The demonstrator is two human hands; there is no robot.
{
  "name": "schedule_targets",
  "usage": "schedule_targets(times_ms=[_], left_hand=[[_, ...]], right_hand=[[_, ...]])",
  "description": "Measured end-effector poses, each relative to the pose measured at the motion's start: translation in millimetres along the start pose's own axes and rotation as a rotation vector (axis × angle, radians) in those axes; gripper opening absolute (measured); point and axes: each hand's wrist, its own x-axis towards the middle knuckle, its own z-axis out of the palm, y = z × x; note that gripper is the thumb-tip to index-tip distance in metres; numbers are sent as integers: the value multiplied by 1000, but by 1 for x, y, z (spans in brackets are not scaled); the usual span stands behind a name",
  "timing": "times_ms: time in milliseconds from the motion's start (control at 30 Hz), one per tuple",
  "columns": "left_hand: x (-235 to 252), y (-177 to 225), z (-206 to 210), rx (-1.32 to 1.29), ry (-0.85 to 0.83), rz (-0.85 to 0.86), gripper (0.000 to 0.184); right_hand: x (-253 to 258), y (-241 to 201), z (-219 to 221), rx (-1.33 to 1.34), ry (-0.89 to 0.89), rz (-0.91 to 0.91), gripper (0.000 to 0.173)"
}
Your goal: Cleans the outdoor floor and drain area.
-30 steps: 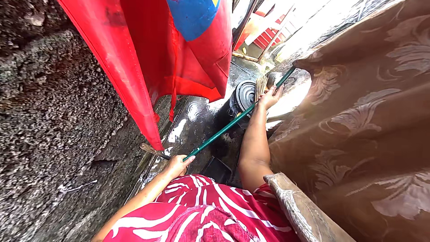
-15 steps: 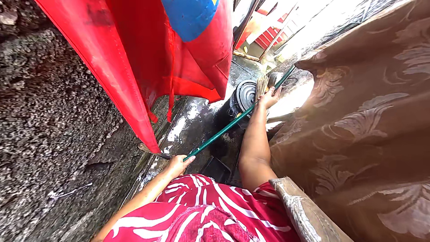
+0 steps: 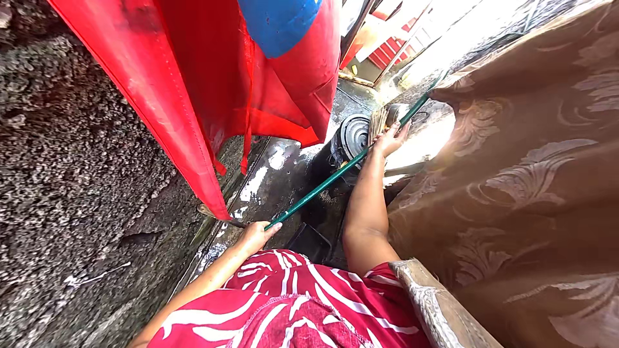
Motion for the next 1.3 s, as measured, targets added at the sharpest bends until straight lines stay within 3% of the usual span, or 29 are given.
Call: schedule_targets(times_ms=[1300], left_hand=[[21,8,1,-37,-17,-85,63]], right_hand=[[22,39,26,-170,42,-88,49]])
